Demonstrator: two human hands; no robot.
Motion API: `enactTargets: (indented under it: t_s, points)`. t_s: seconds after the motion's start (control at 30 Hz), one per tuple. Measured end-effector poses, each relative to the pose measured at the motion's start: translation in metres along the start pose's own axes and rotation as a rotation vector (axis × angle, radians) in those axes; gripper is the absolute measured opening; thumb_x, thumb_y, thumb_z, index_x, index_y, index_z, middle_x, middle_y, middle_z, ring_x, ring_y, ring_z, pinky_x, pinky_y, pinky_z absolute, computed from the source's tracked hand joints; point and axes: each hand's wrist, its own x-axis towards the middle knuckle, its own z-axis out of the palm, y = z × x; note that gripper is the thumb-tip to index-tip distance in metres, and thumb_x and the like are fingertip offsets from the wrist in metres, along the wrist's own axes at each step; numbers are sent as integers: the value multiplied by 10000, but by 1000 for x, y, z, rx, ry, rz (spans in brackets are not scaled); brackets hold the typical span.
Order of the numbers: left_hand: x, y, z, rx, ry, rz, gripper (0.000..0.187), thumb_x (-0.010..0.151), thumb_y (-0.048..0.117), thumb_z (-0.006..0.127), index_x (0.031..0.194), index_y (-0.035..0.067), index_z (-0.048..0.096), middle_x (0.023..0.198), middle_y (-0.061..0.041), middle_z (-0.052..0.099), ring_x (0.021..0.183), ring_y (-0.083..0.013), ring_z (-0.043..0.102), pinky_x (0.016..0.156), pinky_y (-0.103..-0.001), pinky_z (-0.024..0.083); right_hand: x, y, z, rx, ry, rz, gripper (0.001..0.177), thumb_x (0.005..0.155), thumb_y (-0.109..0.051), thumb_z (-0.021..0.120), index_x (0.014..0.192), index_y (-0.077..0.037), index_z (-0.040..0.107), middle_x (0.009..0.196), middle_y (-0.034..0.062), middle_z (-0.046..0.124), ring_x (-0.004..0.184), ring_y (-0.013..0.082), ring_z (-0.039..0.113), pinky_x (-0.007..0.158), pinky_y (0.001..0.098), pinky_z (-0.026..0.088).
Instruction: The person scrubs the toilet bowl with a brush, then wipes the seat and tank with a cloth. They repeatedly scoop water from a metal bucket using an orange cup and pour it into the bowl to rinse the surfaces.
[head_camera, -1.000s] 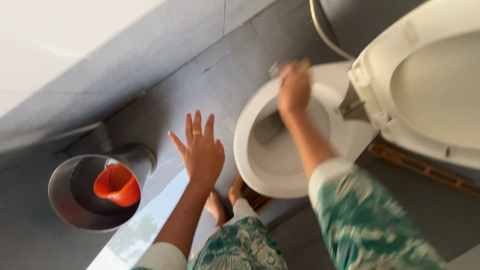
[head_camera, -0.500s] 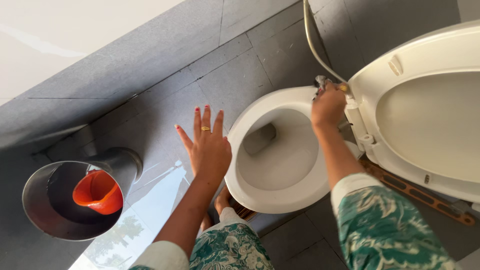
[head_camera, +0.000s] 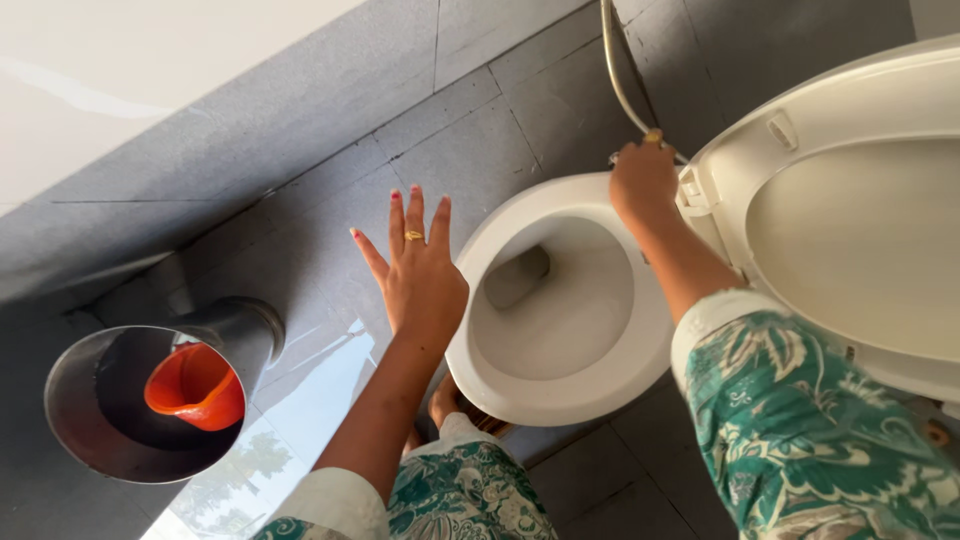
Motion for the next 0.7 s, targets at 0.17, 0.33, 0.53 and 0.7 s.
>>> enactTargets:
  t_s: [0.17, 0.33, 0.53, 0.7]
  points:
    - [8, 13, -5, 50, 60, 91, 720, 824, -23, 475, 1521, 155, 451, 1647, -85, 298, 1553, -259, 161, 1179, -723, -9, -50, -110, 13, 875, -68, 260, 169, 944, -88, 526, 1079, -6, 586, 1049, 184, 665, 975, 305, 657, 885, 408, 529]
    - [15, 22, -22, 8, 91, 167, 537, 976, 130, 482, 1511, 174, 468, 1650, -39, 338, 1560, -225, 197, 1216, -723, 13, -164, -192, -4, 225, 105, -608, 595, 947, -264, 564, 1441, 55, 476, 1401, 307, 553, 1294, 406, 508, 1057, 467, 397]
    - [9, -5, -32, 149, 176, 273, 504, 998, 204, 507, 1502, 171, 498, 1638, -61, 368, 1543, -233, 240, 1192, -733, 69, -81, -146, -8, 396, -352, 142, 426, 1032, -346, 501, 1257, 11, 567, 1297, 238, 604, 1190, 366, 591, 1026, 469, 465]
    - [-7, -42, -39, 167, 182, 241, 490, 1025, 240, 504, 1509, 170, 505, 1648, -79, 361, 1542, -249, 246, 1185, -743, 58, -8, -73, -37, -253, -104, -149, 426, 1032, -427, 573, 935, -62, 770, 891, 179, 696, 856, 363, 651, 860, 483, 465]
